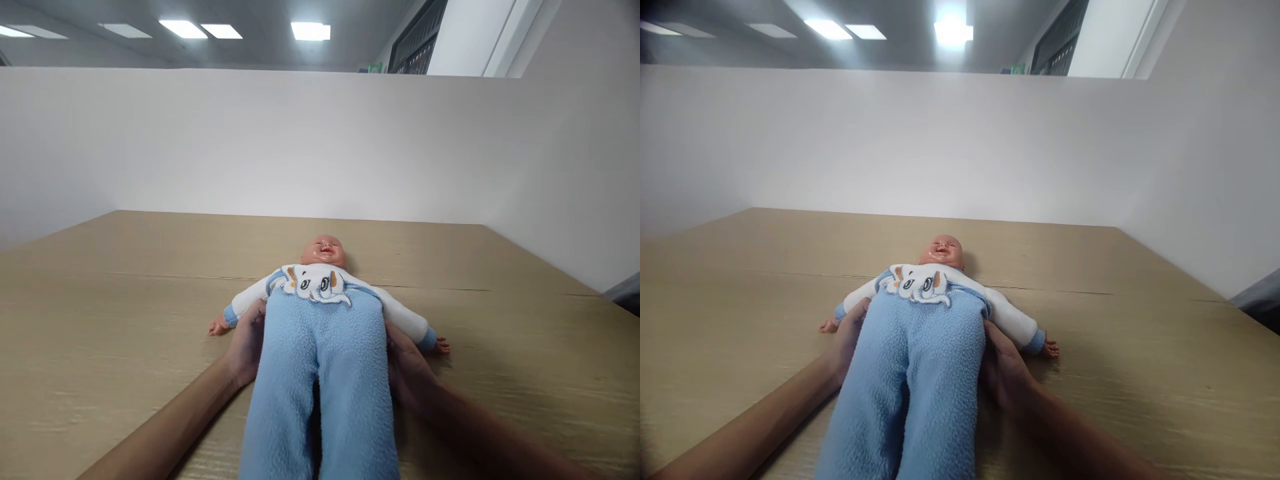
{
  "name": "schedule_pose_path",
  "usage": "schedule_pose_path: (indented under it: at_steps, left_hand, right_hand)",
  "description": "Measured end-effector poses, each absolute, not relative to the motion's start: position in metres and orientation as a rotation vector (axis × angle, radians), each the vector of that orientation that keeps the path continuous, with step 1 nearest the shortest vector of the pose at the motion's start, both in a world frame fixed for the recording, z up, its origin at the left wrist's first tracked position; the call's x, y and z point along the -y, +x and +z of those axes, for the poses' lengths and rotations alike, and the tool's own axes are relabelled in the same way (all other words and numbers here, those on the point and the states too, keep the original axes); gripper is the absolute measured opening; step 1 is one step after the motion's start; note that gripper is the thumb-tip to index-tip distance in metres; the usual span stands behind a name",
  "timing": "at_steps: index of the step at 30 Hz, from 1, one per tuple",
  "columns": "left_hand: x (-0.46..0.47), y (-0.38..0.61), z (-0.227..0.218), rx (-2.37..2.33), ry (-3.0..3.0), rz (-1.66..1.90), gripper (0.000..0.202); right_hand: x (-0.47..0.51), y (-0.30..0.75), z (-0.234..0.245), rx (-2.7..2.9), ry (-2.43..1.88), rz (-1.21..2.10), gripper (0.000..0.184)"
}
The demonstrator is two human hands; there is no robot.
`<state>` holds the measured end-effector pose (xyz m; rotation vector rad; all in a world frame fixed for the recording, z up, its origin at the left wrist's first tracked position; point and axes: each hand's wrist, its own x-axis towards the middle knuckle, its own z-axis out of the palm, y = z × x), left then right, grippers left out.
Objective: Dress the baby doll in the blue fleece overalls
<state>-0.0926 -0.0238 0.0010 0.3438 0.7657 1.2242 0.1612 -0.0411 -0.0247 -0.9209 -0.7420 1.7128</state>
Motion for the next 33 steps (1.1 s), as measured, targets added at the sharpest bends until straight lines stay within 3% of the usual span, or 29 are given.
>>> schedule_pose_path:
  at_steps: [4, 10, 18, 27, 33]
  left_hand:
    - [0.022, -0.095, 0.004, -0.726, 0.353, 1.269, 0.025]
    - [0.02, -0.097, 0.002, -0.737, 0.415, 1.283, 0.015]
    - [0.016, -0.106, -0.001, -0.821, 0.459, 1.317, 0.016]
    - [0.012, -0.111, -0.01, -0.754, 0.648, 1.311, 0.021]
    - [0.0, -0.126, -0.032, -0.838, 1.031, 1.363, 0.02]
  right_hand:
    - [0.042, 0.159, -0.017, 0.543, -0.956, 1.791, 0.026]
    - [0.042, 0.158, -0.016, 0.54, -0.961, 1.788, 0.025]
    - [0.042, 0.161, -0.027, 0.672, -0.904, 1.711, 0.023]
    - [0.042, 0.156, -0.02, 0.832, -0.759, 1.663, 0.042]
    - [0.04, 0.159, -0.018, 0.922, -0.854, 1.555, 0.029]
